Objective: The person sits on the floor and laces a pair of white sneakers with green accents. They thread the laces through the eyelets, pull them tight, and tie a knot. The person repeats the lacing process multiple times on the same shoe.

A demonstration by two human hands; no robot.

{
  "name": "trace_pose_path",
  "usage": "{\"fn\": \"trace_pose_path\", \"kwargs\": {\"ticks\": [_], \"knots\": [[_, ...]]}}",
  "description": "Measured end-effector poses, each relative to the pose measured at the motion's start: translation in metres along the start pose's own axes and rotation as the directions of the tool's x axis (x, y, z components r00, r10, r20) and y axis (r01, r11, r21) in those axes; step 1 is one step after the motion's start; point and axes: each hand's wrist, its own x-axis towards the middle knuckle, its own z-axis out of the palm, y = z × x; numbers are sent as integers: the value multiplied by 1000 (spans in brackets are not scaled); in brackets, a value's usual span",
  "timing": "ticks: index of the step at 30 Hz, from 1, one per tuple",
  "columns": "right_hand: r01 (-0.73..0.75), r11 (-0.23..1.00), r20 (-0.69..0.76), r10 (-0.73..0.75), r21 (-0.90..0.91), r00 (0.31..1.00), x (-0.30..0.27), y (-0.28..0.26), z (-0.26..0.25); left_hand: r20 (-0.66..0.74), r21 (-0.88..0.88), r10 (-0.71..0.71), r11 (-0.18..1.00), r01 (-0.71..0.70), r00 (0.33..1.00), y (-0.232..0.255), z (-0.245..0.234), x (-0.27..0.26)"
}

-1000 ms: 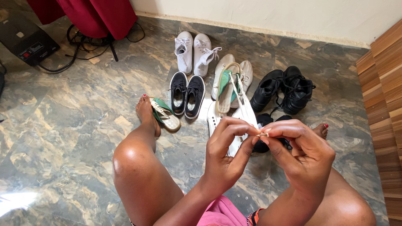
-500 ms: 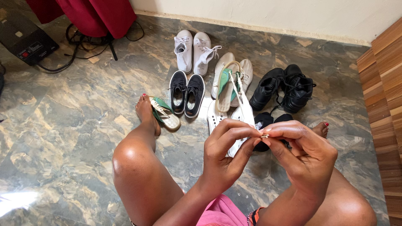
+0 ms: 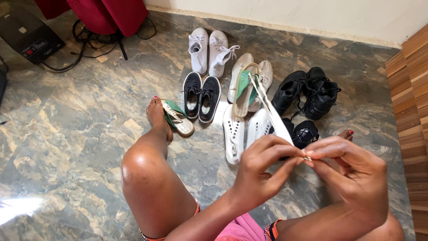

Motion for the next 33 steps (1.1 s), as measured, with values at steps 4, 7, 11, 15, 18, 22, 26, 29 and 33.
{"fn": "trace_pose_path", "kwargs": {"ticks": [4, 7, 11, 15, 18, 22, 26, 29, 33], "knots": [[-36, 999, 27, 36, -6, 999, -8, 6, -10, 10, 37, 23, 999, -24, 1000, 1, 4, -4], [-16, 999, 35, 18, -43, 999, -15, 5, -13, 18, 57, 67, 996, -68, 998, 8, 2, -8], [5, 997, 28, -3, -75, 1000, -17, 1, -11, 26, 81, 81, 993, -83, 996, 16, -2, -7], [5, 994, 26, -2, -105, 1000, -14, -7, -7, 20, 94, 76, 993, -77, 997, 18, -3, -6], [77, 997, 55, -78, 19, 995, -5, -1, -1, -36, 2, 6, 1000, -5, 999, 4, 2, -13], [137, 964, -82, -121, 229, 989, 25, 55, 12, -166, -327, -306, 914, 240, 938, -66, 17, -8], [-16, 807, -198, 164, 590, 966, 75, 156, 21, -284, -412, -567, 801, 435, 774, -178, 14, 6], [-146, 791, -323, 400, 594, 858, 95, 250, 49, -424, -77, -493, 855, 512, 760, -260, 16, 3], [-499, 791, -313, 603, 355, 733, 95, 360, 86, -287, 423, -504, 696, 580, 814, -346, 21, -6]]}}
